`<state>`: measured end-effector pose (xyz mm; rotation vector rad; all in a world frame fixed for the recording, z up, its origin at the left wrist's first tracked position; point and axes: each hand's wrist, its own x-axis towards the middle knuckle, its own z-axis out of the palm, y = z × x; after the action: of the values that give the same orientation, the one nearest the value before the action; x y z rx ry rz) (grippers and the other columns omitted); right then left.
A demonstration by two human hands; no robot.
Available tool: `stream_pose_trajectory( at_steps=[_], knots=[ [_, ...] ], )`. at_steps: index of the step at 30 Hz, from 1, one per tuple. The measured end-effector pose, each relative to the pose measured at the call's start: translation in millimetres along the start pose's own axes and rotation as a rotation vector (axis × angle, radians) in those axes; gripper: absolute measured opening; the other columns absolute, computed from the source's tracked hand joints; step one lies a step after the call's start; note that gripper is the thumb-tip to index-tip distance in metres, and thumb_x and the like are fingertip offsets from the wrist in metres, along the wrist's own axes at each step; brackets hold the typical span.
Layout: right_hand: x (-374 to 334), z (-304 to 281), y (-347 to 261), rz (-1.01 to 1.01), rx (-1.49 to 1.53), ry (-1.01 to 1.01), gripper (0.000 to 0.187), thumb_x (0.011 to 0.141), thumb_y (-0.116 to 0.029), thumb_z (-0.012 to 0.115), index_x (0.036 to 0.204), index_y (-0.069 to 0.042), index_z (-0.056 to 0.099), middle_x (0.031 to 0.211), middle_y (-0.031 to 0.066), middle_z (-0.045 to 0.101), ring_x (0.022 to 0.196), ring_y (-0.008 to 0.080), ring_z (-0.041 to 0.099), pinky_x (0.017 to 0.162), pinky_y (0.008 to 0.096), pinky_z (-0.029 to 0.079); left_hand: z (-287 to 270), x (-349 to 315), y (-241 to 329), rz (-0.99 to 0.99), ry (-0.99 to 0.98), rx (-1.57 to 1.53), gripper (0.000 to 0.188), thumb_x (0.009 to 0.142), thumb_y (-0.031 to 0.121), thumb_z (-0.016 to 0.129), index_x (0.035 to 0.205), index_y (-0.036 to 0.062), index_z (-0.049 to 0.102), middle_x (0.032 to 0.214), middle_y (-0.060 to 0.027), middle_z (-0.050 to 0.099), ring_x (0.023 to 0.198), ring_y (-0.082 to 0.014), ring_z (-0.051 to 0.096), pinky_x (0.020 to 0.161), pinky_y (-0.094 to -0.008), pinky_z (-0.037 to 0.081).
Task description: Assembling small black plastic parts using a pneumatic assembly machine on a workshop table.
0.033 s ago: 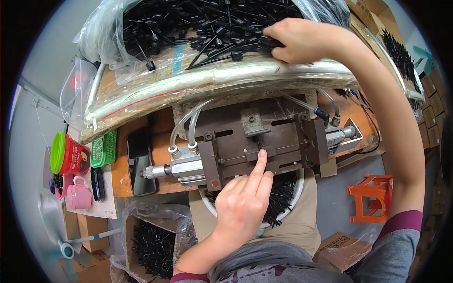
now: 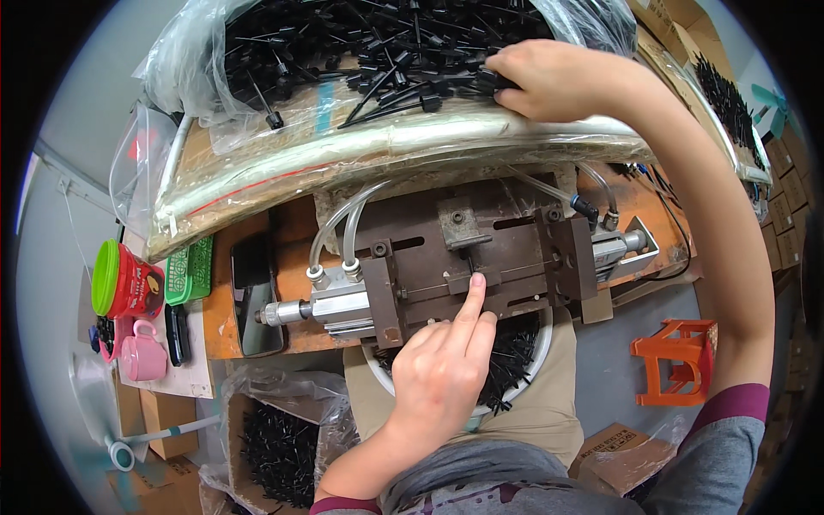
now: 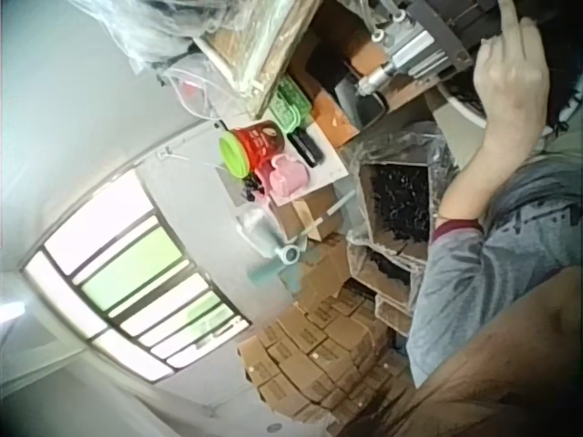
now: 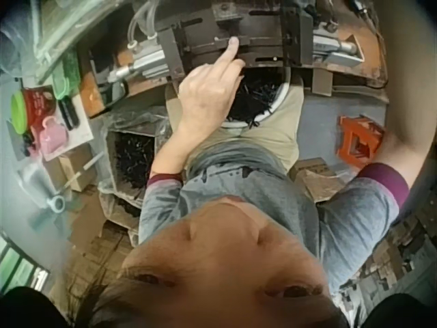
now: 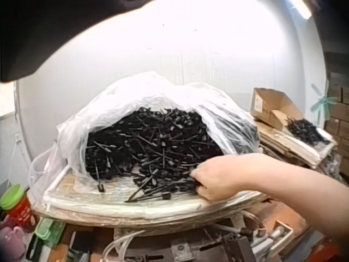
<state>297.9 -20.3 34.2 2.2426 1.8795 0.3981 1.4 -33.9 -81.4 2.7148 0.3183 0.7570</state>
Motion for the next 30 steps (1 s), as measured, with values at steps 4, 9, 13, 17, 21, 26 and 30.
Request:
stream_pose_trajectory(
  at_steps=[4,9,13,17,21,26,30],
  knots=[
    [-22,-8,-10,-0.134,-0.019,0.11,0.028,0.097,-0.022,0.058,0.106,0.004,0.061,0.101,0.0159,0.065,0.101,0.0322,0.064,0.091,0.0427,0.052,0,-1,-2,0.008,0.004,0.017,0.027,0.066,0.008,0.08,0.091,0.0058,0.07,0.126,-0.0124,0.068,0.067,-0.0193,0.069,0.063,-0.0283,0.054],
    [-46,-21,-4,-0.053,0.052,0.173,0.032,0.1,-0.028,0.055,0.104,0.003,0.054,0.109,0.0163,0.058,0.105,0.0315,0.057,0.093,0.04,0.047,-2,-1,-6,0.034,-0.016,0.015,0.03,0.068,0.01,0.082,0.095,0.0048,0.07,0.125,-0.0112,0.069,0.066,-0.0181,0.069,0.062,-0.0271,0.054],
    [-76,-45,-11,0.074,1.023,-0.065,0.033,0.106,-0.031,0.047,0.098,0.001,0.054,0.083,0.011,0.069,0.076,0.0187,0.069,0.068,0.03,0.053,-16,7,1,-0.027,0.093,-0.267,0.037,0.072,0.009,0.086,0.104,0.002,0.069,0.121,-0.0145,0.069,0.064,-0.0137,0.068,0.059,-0.0243,0.055],
    [-106,-25,-79,0.207,1.728,-0.144,0.031,0.107,-0.031,0.044,0.107,0.0,0.051,0.091,0.0189,0.074,0.079,0.0194,0.073,0.064,0.0253,0.055,-22,11,1,-0.013,0.386,-0.375,0.047,0.07,0.004,0.089,0.112,-0.0007,0.067,0.107,-0.0151,0.071,0.073,-0.0166,0.069,0.06,-0.0252,0.056],
    [-128,6,-143,0.459,2.285,-0.011,0.023,0.107,-0.026,0.047,0.108,-0.004,0.053,0.105,0.016,0.071,0.094,0.0154,0.069,0.077,0.0254,0.054,-18,14,2,0.146,0.374,-0.258,0.04,0.066,0.004,0.088,0.102,0.0016,0.07,0.097,-0.0101,0.069,0.085,-0.0251,0.068,0.068,-0.0323,0.055],
    [-147,27,-169,0.554,2.362,0.032,0.019,0.107,-0.022,0.047,0.105,-0.005,0.055,0.101,0.0034,0.065,0.09,0.0058,0.06,0.077,0.0226,0.049,-15,5,3,0.072,0.283,-0.311,0.033,0.066,-0.002,0.084,0.096,0.0022,0.072,0.097,-0.0103,0.069,0.081,-0.0245,0.068,0.067,-0.0313,0.054],
    [-152,10,-164,0.663,2.12,0.157,0.023,0.109,-0.022,0.041,0.115,0.0,0.045,0.103,0.0149,0.068,0.081,0.0145,0.068,0.061,0.0229,0.053,-24,0,3,-0.022,0.243,-0.427,0.03,0.066,-0.004,0.082,0.094,0.0016,0.072,0.095,-0.0105,0.072,0.078,-0.0248,0.069,0.069,-0.0314,0.056]
  ],
)
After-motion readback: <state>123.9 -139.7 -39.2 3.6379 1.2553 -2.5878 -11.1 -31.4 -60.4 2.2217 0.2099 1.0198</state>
